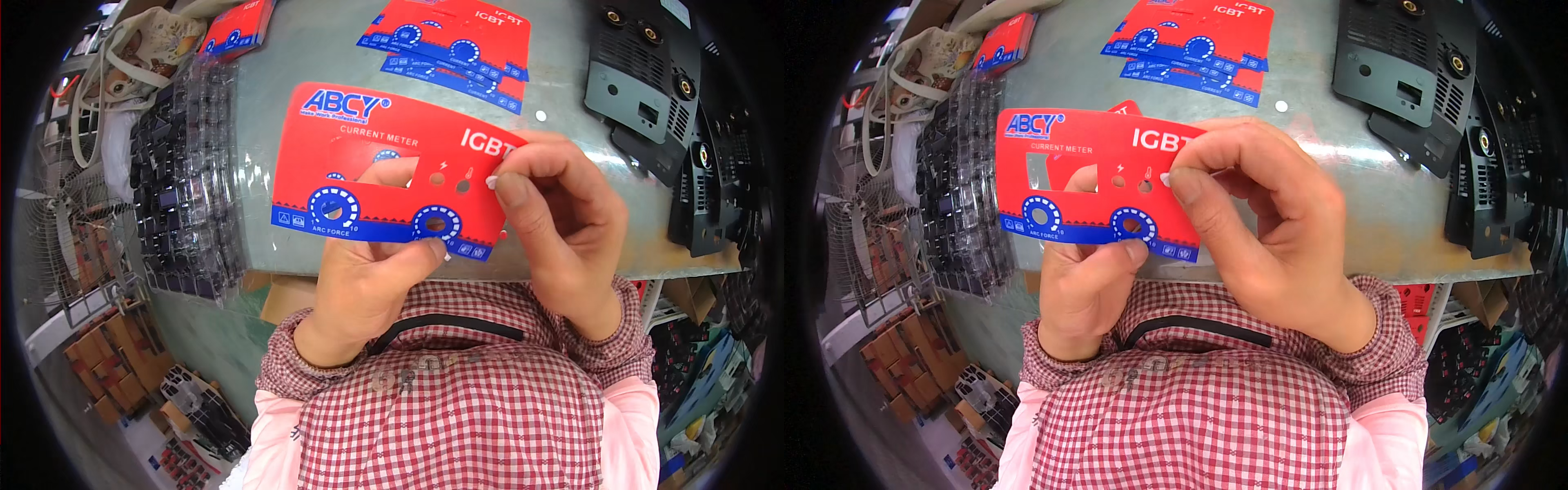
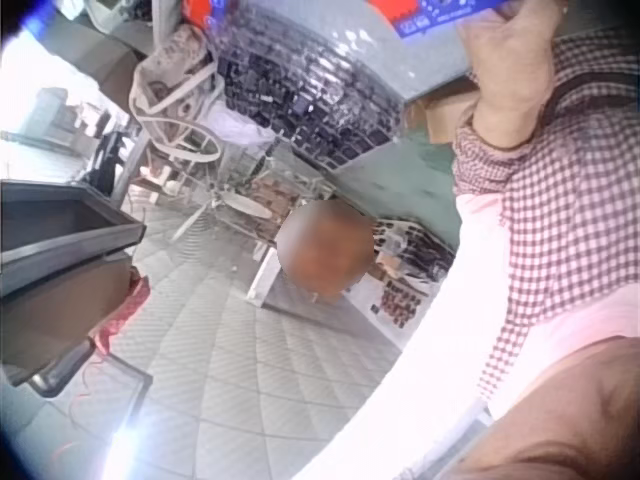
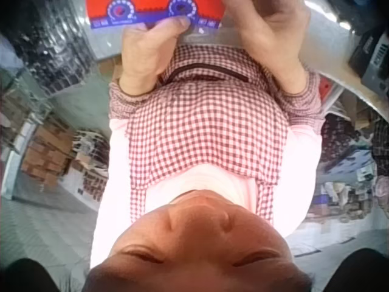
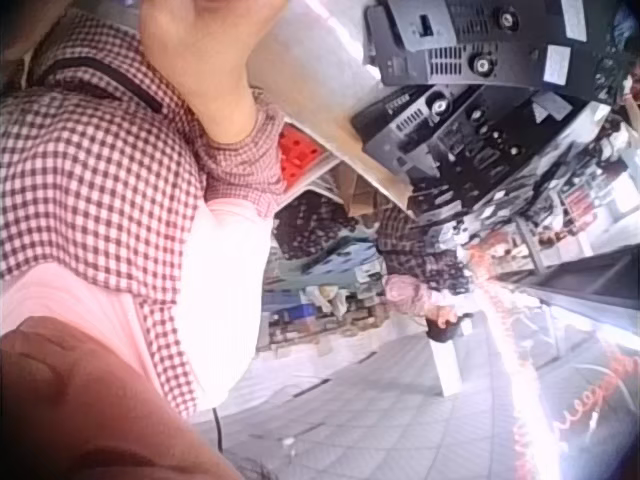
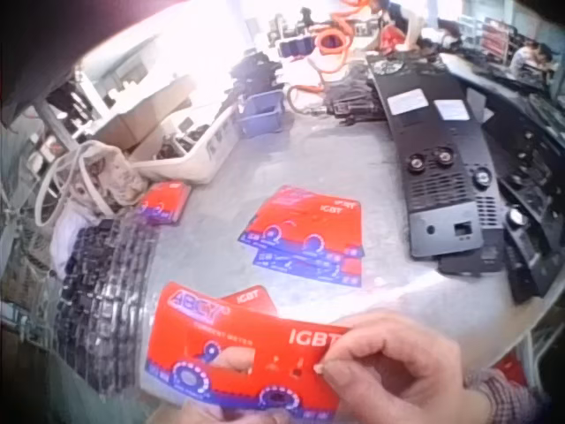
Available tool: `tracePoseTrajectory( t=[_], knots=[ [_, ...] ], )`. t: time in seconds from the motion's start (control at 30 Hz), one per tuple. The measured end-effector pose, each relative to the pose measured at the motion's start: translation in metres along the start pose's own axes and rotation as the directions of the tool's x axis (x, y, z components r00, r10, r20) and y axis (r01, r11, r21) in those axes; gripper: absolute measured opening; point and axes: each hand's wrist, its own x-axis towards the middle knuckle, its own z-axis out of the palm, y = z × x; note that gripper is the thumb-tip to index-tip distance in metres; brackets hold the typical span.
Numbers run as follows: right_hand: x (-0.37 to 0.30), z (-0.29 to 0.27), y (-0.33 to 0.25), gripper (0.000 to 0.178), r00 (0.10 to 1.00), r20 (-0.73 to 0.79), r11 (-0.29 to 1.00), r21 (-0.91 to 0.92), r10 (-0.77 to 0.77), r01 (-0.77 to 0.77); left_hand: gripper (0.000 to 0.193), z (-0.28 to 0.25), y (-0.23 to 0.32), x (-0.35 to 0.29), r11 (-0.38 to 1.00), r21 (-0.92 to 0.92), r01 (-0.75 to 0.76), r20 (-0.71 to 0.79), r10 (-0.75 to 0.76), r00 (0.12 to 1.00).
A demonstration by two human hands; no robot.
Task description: The person assembles red and blue plastic current meter components on a workbench. They use a screwdriver to punch holes in the plastic parts and then insert small white circular pieces into the holes. The person handles the components one at a time, repeatedly punching and inserting parts throughout the clip.
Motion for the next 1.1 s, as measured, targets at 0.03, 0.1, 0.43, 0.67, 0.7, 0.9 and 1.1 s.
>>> tracePoseTrajectory(
  t=[0.03, 0.1, 0.43, 0.67, 0.7, 0.9, 1.1],
  knots=[
    [0.002, -0.002, 0.0, 0.007, 0.999, -0.015, 1.0, -0.007, -0.029, 0.029, 0.045, 0.003, 0.002, 0.001, 1.0, 0.002, 0.022, -0.008, -0.022, 1.0],
    [0.009, -0.008, -0.001, 0.008, 0.998, -0.054, 0.998, -0.061, -0.032, 0.029, 0.049, -0.004, -0.007, 0.002, 0.999, 0.054, 0.008, 0.051, -0.011, 0.999],
    [0.075, -0.036, 0.022, 0.008, 0.874, 0.051, 0.431, -0.855, -0.483, 0.288, 0.045, -0.018, -0.002, -0.003, 0.097, 0.903, -0.419, 0.406, 0.129, 0.905],
    [0.035, -0.022, 0.006, 0.005, 0.997, 0.081, 0.911, -0.411, -0.007, 0.04, 0.073, -0.075, 0.021, 0.022, -0.226, 0.963, -0.145, 0.229, 0.41, 0.883],
    [0.032, -0.02, 0.006, 0.005, 0.991, 0.136, 0.892, -0.446, -0.012, 0.072, 0.077, -0.08, 0.022, 0.026, -0.222, 0.967, -0.126, 0.207, 0.395, 0.895],
    [0.011, -0.013, 0.011, 0.015, 0.978, 0.21, 0.808, -0.576, 0.0, 0.124, 0.089, -0.076, 0.035, 0.029, -0.177, 0.981, -0.083, 0.139, 0.336, 0.932],
    [0.007, -0.008, 0.01, 0.027, 0.98, 0.198, 0.804, -0.588, 0.032, 0.093, 0.086, -0.075, 0.029, 0.017, -0.347, 0.921, -0.175, 0.326, 0.446, 0.834]
  ],
)
